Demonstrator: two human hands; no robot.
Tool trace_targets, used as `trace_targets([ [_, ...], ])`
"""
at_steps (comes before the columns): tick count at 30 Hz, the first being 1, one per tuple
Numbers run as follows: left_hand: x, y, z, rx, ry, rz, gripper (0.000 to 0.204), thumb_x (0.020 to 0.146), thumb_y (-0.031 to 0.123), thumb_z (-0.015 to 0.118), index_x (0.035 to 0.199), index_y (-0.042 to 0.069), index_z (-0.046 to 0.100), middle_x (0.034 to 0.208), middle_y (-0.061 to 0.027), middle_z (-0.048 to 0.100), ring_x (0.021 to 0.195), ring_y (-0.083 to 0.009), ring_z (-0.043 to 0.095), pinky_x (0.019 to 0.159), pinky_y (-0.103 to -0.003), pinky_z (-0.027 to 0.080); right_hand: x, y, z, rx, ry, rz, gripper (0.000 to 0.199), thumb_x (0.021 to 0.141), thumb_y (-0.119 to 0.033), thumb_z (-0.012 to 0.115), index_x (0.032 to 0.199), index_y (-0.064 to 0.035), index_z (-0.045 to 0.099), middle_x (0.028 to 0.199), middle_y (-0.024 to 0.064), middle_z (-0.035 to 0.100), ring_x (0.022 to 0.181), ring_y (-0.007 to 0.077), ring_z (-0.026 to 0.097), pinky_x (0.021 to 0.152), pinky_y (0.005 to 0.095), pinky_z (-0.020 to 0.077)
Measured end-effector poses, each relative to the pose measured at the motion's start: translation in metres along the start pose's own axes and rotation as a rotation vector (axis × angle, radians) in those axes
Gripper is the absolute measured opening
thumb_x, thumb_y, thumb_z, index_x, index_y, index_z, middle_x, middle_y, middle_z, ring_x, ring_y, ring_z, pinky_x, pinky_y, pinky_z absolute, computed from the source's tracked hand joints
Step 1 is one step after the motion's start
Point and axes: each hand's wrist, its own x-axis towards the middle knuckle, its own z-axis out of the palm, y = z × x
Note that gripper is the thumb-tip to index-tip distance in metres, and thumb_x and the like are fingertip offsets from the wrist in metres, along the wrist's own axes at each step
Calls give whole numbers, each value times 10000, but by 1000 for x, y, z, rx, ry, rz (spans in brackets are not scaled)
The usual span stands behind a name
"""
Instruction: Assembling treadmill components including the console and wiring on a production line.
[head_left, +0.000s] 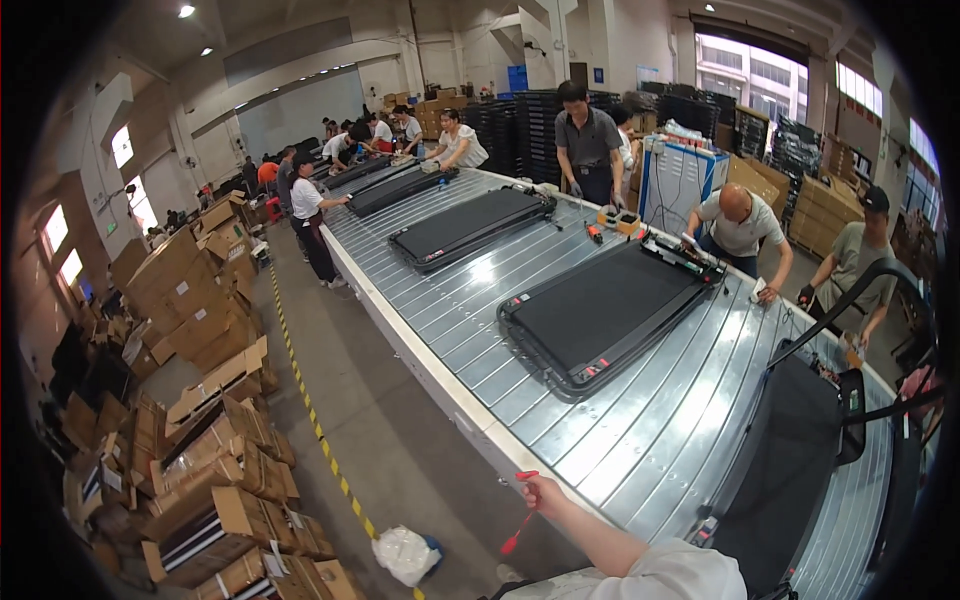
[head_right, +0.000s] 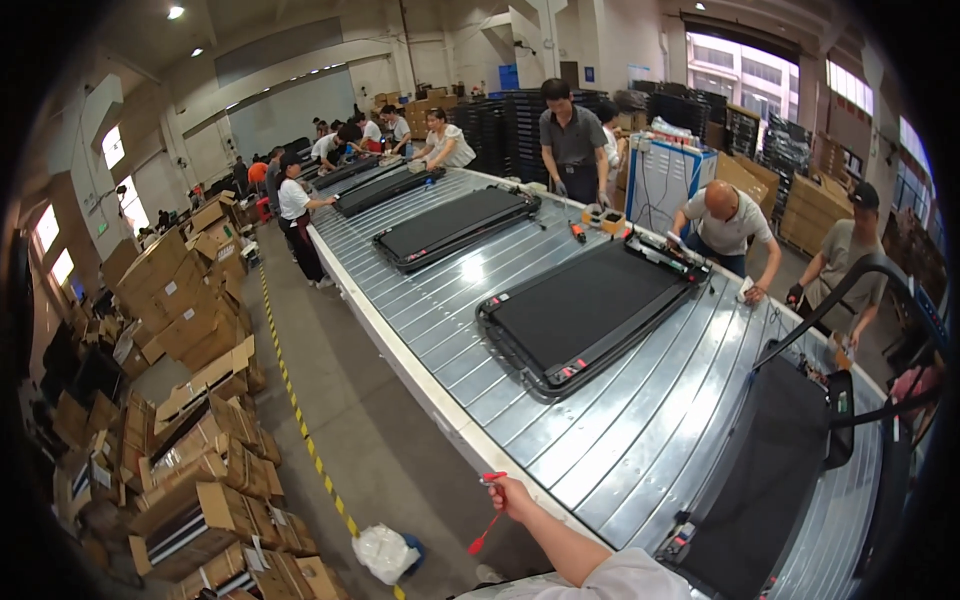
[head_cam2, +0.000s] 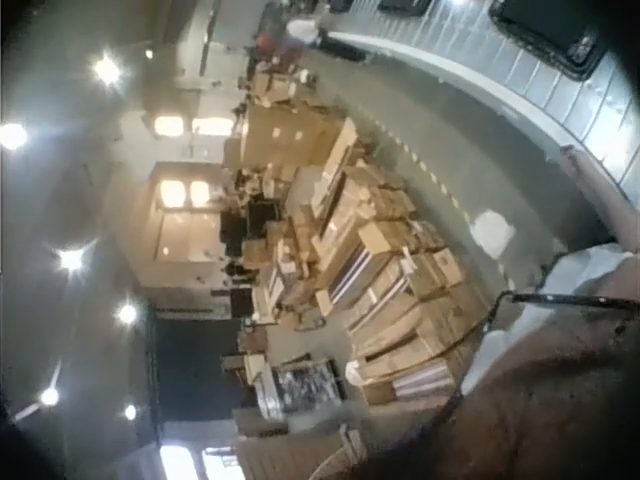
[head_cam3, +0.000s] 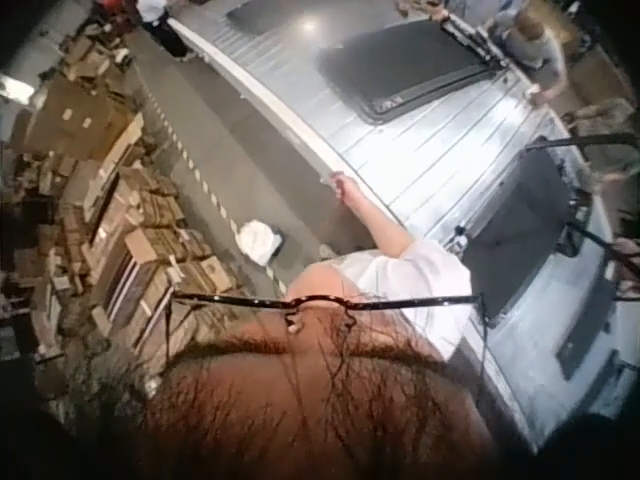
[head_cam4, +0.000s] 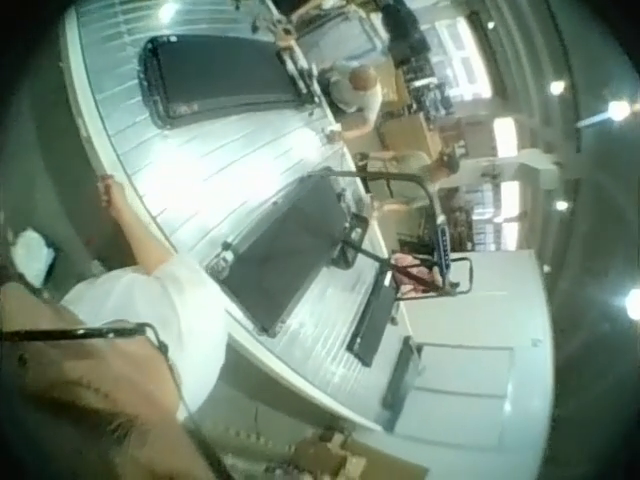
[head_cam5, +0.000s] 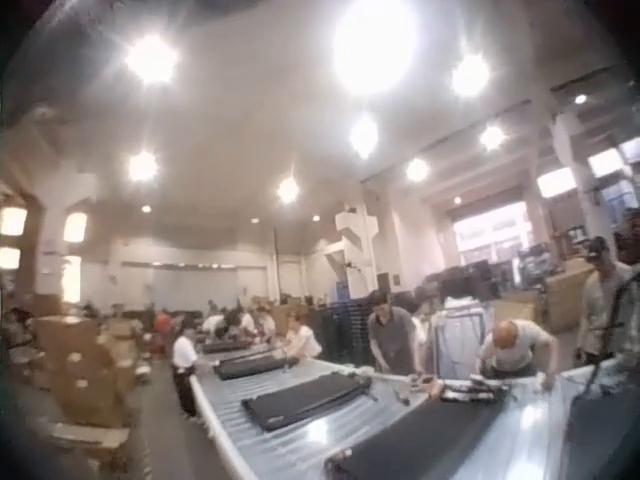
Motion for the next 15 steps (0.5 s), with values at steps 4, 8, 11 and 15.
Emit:
trace_targets([
  [4, -2, -24, -16, 10, -72, 57, 598, 777, 309, 575, 1307, 109, 384, 909, -183, 632, 766, -314, 616, 665, -413, 492, 36, -16, 12, -110, 161, -107, 222, 886, -214, 430, 943, -65, 585, 632, 20, 523, 480, 102, 427, 422, 257, 319],
  [8, 9, -63, -42, 39, -107, 107, 581, 776, 303, 573, 1293, 99, 402, 884, -179, 636, 738, -313, 617, 645, -410, 494, 77, -40, 25, -144, 227, -175, 258, 891, -239, 424, 1014, -68, 574, 665, 18, 526, 511, 104, 433, 443, 260, 329],
  [11, 29, -80, -57, 67, -119, 151, 569, 775, 298, 572, 1282, 92, 416, 864, -176, 639, 718, -311, 618, 631, -407, 496, 94, -54, 6, -112, 326, -151, 256, 873, -257, 471, 1002, -62, 575, 647, 26, 518, 473, 108, 410, 419, 265, 318],
  [15, 57, -104, -87, 137, -141, 211, 553, 774, 292, 570, 1267, 81, 434, 838, -172, 643, 690, -309, 618, 612, -404, 498, 116, -53, -15, 85, 376, -279, 237, 852, -258, 514, 973, -65, 578, 633, 36, 505, 465, 104, 402, 414, 253, 304],
])
